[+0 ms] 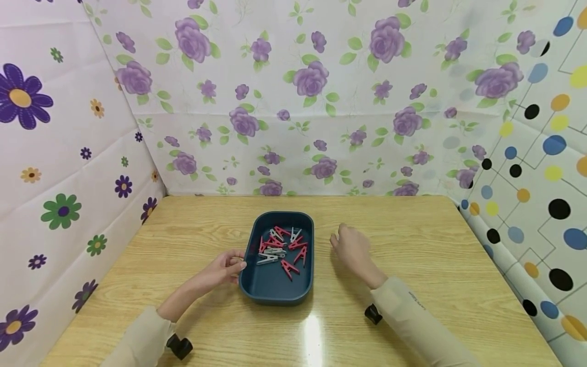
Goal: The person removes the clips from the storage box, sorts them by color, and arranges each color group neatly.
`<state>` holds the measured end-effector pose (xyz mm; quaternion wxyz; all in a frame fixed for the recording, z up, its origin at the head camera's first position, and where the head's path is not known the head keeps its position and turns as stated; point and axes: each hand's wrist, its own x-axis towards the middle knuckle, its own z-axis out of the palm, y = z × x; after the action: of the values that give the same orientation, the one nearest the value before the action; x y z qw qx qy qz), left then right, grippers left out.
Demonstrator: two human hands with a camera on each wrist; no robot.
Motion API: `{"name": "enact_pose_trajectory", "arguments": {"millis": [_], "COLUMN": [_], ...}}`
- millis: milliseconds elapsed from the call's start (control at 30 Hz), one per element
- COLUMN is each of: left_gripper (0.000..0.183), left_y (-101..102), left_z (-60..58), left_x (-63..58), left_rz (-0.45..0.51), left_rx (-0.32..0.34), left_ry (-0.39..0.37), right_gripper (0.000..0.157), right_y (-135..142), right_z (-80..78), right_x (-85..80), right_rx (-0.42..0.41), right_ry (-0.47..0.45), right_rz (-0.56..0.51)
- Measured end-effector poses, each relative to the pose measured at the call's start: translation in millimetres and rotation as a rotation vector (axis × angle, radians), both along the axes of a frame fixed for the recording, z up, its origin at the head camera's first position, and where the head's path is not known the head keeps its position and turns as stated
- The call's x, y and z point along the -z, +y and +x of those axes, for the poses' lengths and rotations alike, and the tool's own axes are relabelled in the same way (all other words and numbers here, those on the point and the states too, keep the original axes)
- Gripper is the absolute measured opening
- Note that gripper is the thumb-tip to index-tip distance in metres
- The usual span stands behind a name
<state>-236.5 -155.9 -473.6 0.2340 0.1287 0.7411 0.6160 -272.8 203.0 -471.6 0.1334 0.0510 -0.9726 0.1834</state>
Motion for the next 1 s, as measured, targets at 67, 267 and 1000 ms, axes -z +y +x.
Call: {"name": "enact_pose_trajectory", "arguments": {"millis": [67,267,1000], "left_gripper": [0.044,0.046,0.032], "left_y": [0.4,1.9,1.5], "left_z": [0.3,0.1,-3.3], "left_x": [0.7,1.8,4.1], "left_rz": [0.004,0.014,0.070], "left_rx": [-0.001,0.001,0.065], "left_ry": [-0.003,-0.018,-0.036], "right_gripper": [0.022,0.013,0.012], "right_y": [-4.5,-21.7,-82.5], "right_z": [1.0,2.9,-2.9], "right_x": [-3.2,-12.2,-19.9], "right_rx": [-0.030,-0.149,-0.488], "right_ry": [0.042,0.203,0.074], "right_rz": [0.008,0.016,0.170]}}
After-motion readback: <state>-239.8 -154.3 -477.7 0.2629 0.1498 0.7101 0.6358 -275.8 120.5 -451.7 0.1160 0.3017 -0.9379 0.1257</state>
